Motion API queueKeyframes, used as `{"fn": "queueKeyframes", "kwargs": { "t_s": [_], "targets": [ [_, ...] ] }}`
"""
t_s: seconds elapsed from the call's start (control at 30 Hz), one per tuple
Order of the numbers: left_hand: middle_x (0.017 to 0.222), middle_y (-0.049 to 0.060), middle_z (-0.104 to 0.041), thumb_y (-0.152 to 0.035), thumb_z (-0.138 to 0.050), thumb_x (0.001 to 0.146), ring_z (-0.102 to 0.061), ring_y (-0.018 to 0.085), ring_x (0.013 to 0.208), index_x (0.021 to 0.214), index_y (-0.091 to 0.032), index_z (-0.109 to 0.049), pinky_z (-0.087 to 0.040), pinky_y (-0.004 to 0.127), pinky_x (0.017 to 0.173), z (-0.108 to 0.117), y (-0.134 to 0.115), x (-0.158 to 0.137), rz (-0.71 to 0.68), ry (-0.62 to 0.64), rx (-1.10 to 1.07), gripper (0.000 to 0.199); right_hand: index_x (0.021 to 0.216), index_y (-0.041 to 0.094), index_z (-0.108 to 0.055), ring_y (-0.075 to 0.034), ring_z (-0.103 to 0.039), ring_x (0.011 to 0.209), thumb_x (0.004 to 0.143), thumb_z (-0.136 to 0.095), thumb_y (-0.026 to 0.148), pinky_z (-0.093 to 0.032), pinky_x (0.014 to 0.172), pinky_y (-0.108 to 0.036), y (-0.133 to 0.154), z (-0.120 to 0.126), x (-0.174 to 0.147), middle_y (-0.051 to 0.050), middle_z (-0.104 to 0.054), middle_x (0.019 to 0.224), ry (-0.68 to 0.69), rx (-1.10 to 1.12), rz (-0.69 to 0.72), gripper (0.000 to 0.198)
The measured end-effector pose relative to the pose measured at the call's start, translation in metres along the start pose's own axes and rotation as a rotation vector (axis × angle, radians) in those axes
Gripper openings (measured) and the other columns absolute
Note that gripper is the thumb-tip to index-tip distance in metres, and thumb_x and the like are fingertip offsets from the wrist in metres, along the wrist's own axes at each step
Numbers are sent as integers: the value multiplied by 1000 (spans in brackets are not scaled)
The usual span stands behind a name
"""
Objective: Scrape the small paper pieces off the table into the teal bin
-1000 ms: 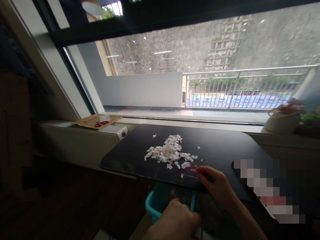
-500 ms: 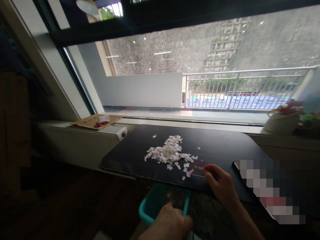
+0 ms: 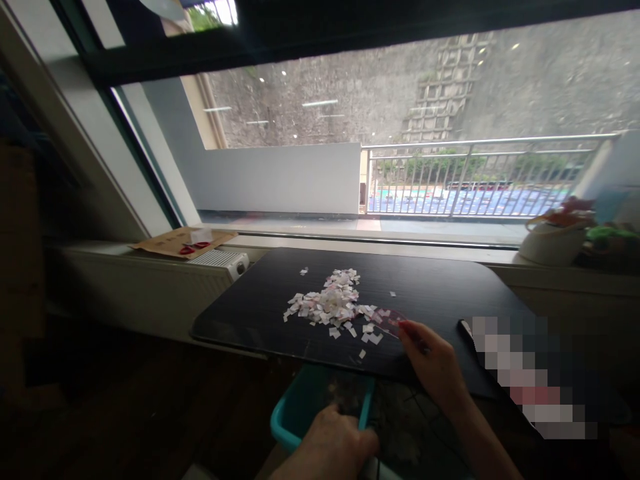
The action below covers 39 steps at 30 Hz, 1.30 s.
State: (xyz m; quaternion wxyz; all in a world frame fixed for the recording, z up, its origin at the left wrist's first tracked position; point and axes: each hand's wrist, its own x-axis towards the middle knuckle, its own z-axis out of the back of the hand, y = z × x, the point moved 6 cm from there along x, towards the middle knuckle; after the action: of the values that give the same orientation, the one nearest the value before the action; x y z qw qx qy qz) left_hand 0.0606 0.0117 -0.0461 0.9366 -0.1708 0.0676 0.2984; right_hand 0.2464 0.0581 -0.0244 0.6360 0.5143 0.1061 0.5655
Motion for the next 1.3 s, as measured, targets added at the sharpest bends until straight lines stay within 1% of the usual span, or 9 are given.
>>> {"fn": "queueKeyframes", "kwargs": {
  "t_s": [0.1,0.23,0.33,0.53,0.63,0.83,1.03,1.13,1.3],
  "targets": [
    [89,3,-70,-17,-65,76,-66,25,82,94,-23,-66,-45,32,80,0,0,-1,-4,-11,-20,19,90,19,-70,-18,-65,67,80,-56,34,-52,65,-27,3,0,-1,-4,-73,81,13,-10,-4,23],
    [91,3,-70,-16,-64,76,-66,24,83,95,-24,-66,-44,32,81,1,-2,-3,-17,-17,-29,21,88,17,-67,-20,-67,71,81,-52,32,-53,65,-28,0,8,-4,-6,-73,81,-74,-13,-66,22],
    [88,3,-70,-15,-63,76,-66,25,82,94,-23,-65,-44,32,80,0,0,-3,1,-7,-15,19,90,17,-67,-20,-68,73,81,-52,34,-53,68,-29,-3,9,-3,-7,-73,83,-96,-9,-80,24],
    [87,2,-69,-16,-63,76,-65,24,80,92,-23,-64,-44,32,79,-2,1,-1,-4,-24,-13,18,88,19,-68,-19,-66,71,79,-54,32,-52,68,-28,3,4,-3,-4,-72,81,-2,4,-42,21],
    [87,2,-69,-16,-63,75,-65,24,80,92,-23,-64,-44,32,79,-2,0,-2,-7,-22,-13,19,82,18,-66,-19,-66,70,78,-52,28,-51,64,-26,4,9,-5,-4,-71,77,-41,26,-73,18],
    [88,2,-69,-21,-66,76,-65,24,81,92,-23,-64,-44,33,80,1,-1,-2,9,-10,-37,16,76,19,-65,-18,-64,63,75,-52,28,-50,60,-26,7,13,-6,-3,-69,71,-71,60,-46,16],
    [87,3,-69,-29,-68,76,-64,25,80,90,-23,-65,-44,33,79,3,-1,-3,33,-11,-47,15,77,18,-64,-19,-64,63,76,-52,29,-51,60,-27,5,15,-6,-4,-70,71,-122,61,-79,16],
    [86,2,-69,-29,-69,76,-65,24,79,89,-23,-65,-44,33,79,4,-3,-3,34,-13,-40,15,75,19,-64,-18,-64,62,75,-52,27,-51,59,-26,6,15,-6,-3,-69,69,-111,63,-76,14],
    [87,2,-69,-29,-70,75,-65,24,80,90,-23,-65,-44,32,79,5,-2,-3,41,-9,-25,17,78,19,-66,-20,-66,68,75,-54,28,-51,62,-26,10,12,-6,-3,-72,74,-23,62,-63,15]
  ]
}}
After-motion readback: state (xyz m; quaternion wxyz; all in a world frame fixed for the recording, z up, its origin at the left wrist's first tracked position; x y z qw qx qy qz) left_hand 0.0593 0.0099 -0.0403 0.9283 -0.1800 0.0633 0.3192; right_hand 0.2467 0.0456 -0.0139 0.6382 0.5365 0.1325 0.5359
